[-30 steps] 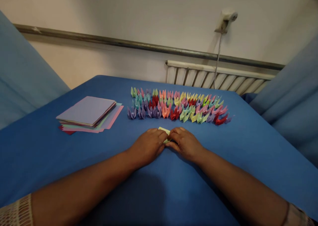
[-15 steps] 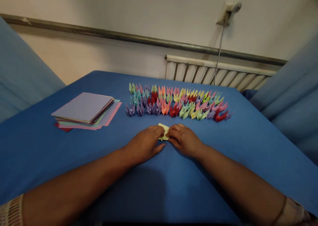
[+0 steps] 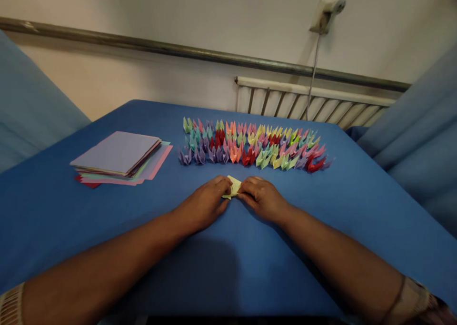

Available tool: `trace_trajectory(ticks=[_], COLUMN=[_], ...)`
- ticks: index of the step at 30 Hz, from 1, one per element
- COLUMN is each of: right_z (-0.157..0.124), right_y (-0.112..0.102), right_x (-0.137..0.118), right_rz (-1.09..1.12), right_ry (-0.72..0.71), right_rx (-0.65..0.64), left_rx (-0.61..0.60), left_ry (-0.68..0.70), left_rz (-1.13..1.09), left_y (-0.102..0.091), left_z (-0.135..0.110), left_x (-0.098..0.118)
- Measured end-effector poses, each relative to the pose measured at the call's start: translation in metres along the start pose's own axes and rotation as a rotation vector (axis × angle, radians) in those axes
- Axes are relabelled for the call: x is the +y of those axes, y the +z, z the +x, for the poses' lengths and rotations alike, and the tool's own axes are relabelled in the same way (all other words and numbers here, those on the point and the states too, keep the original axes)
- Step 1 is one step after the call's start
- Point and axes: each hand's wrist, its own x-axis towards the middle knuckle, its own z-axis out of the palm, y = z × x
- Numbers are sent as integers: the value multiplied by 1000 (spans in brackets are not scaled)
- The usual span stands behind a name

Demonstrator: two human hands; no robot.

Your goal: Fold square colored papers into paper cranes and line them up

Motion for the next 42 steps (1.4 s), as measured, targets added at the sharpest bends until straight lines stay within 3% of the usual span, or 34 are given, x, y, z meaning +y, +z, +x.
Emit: trace_trajectory(ticks=[9,22,33,42], right_z=[-2,8,7,7], right_y=[-1,9,8,9], right_x=[-7,-3,-6,-6], right_rz=[-12,31,8,-6], right_ry=[-49,157,184,184], right_rx=[-20,70,64,65], left_rx=[-38,-38,-77,-74], left_ry=[1,-118,-205,-162], left_rz=[54,190,39,46], left_y=[-7,-9,-16,-15], left_z=[2,7,10,10], left_x=[6,6,-2,-2])
